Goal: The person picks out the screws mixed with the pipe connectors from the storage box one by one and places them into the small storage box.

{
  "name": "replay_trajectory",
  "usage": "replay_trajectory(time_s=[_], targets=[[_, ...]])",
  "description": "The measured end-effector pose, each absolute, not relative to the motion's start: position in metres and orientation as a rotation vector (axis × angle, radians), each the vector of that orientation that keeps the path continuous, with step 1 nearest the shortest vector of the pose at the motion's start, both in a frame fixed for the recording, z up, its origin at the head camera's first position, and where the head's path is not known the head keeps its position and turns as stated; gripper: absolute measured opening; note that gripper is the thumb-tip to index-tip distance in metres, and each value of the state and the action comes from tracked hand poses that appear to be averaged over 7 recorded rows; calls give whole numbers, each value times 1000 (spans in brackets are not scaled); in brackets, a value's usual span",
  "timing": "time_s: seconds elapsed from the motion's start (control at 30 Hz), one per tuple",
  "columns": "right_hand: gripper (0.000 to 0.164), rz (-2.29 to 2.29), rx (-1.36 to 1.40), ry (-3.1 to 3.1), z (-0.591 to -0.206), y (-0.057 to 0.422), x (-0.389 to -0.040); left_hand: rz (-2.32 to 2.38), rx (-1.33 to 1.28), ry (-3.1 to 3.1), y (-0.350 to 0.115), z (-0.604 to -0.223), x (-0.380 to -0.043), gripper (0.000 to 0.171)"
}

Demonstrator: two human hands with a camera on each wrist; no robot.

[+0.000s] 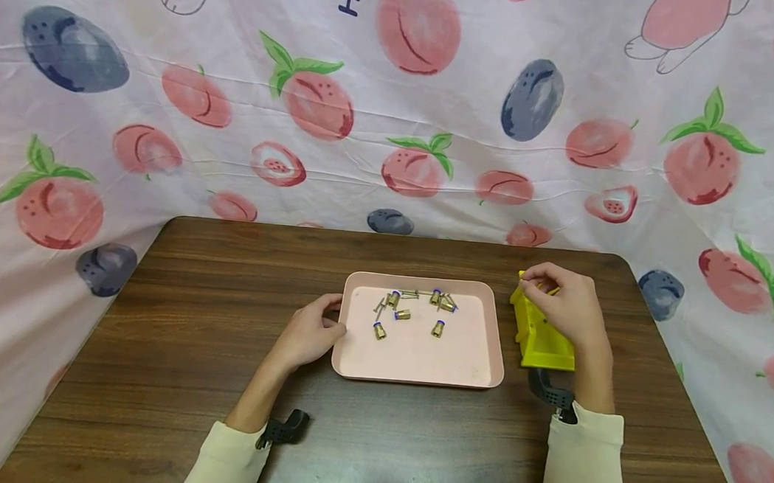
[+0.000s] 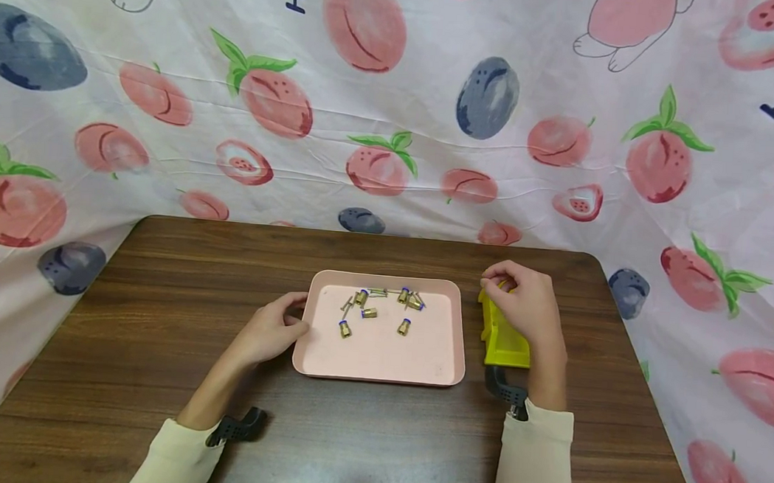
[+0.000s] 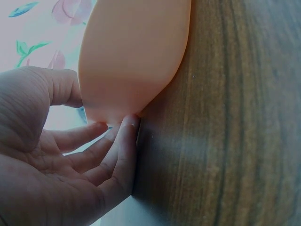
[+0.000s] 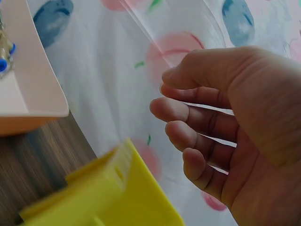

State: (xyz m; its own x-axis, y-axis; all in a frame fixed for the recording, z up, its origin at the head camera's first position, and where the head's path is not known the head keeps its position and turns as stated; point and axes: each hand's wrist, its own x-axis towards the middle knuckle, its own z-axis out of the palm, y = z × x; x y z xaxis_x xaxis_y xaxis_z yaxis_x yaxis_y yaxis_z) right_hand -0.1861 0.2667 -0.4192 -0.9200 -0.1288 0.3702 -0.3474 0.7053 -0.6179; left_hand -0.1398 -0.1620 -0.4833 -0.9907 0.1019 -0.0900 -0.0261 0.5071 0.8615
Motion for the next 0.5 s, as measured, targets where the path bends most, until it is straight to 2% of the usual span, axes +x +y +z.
replay_trajectory(time_s=[0.27,0.5], targets=[[5,1092,499,-2636,-424,243,-192,1494,69,2618,-161,-484,-140,60],[9,1136,571,-2710,-425,221,-194,1480,50,2614,-161,-484,-141,61]])
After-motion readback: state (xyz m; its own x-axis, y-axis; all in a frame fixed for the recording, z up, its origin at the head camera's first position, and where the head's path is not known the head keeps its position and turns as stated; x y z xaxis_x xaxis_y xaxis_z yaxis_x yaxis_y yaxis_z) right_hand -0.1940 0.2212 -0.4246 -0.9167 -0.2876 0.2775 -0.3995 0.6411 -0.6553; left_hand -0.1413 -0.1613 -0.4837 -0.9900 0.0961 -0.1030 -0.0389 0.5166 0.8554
